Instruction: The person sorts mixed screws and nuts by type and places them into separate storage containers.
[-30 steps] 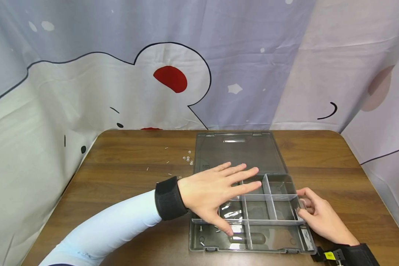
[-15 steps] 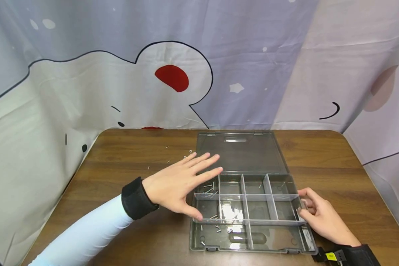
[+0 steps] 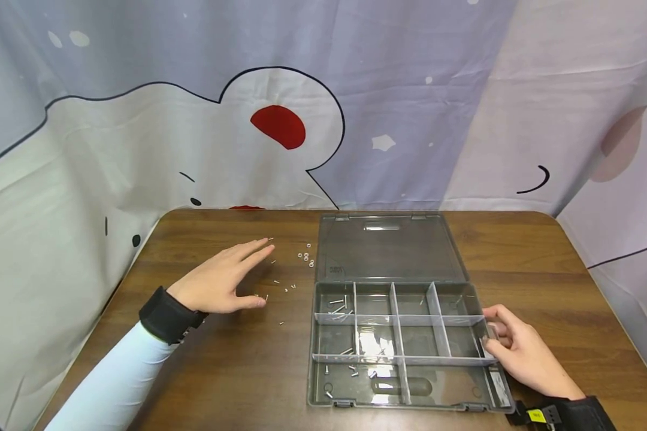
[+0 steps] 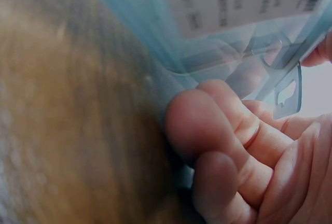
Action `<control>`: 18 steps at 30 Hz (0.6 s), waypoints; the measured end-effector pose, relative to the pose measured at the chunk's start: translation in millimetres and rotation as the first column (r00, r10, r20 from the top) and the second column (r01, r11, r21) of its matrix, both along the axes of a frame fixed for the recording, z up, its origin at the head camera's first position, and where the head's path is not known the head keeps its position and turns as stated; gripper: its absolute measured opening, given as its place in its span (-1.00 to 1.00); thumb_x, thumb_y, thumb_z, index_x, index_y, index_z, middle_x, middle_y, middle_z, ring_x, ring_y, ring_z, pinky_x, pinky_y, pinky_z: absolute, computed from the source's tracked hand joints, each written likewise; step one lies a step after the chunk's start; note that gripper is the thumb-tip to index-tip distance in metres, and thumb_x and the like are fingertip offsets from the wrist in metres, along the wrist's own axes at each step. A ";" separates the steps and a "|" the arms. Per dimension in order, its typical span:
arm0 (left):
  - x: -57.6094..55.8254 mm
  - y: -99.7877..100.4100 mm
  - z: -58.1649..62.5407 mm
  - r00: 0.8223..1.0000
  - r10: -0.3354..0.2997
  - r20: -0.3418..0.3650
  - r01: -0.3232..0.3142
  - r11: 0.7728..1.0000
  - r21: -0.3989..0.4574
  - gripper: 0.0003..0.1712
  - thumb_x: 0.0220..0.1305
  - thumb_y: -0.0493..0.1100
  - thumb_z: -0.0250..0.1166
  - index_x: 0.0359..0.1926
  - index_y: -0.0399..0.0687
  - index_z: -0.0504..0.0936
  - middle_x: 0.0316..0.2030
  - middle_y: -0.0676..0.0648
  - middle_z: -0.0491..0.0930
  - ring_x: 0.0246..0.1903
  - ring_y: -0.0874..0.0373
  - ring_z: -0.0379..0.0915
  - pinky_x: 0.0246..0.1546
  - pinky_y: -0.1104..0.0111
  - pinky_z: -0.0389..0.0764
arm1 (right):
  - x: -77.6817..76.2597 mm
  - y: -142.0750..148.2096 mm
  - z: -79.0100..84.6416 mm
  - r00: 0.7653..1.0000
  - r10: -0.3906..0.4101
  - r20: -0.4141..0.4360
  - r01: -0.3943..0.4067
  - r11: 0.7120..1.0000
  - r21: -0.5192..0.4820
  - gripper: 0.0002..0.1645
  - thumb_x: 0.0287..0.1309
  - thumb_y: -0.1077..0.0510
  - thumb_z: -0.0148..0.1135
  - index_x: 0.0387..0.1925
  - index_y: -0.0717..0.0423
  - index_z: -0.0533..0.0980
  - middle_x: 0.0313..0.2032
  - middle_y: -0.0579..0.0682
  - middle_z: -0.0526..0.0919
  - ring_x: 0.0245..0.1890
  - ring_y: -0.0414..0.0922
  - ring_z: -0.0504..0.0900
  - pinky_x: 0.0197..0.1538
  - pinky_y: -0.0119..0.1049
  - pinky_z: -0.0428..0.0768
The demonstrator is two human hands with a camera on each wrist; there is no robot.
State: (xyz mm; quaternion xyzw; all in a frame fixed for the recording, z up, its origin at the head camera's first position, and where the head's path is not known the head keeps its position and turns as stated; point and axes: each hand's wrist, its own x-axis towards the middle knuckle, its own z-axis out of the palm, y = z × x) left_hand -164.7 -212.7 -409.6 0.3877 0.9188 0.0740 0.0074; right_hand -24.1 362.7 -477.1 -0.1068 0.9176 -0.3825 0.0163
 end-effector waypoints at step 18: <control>-15.4 -40.2 -31.7 0.997 0.048 -0.063 -0.047 0.999 0.016 -0.68 0.17 -0.33 0.50 -0.02 -0.18 0.77 -0.09 -0.07 0.67 -0.12 0.07 0.71 -0.07 0.22 0.73 | 0.0 -1.0 0.6 1.000 -0.007 0.014 0.007 1.000 -0.001 -0.49 0.25 0.45 0.19 0.20 0.20 0.37 -0.43 -0.25 0.64 -0.49 -0.38 0.45 -0.48 -0.38 0.34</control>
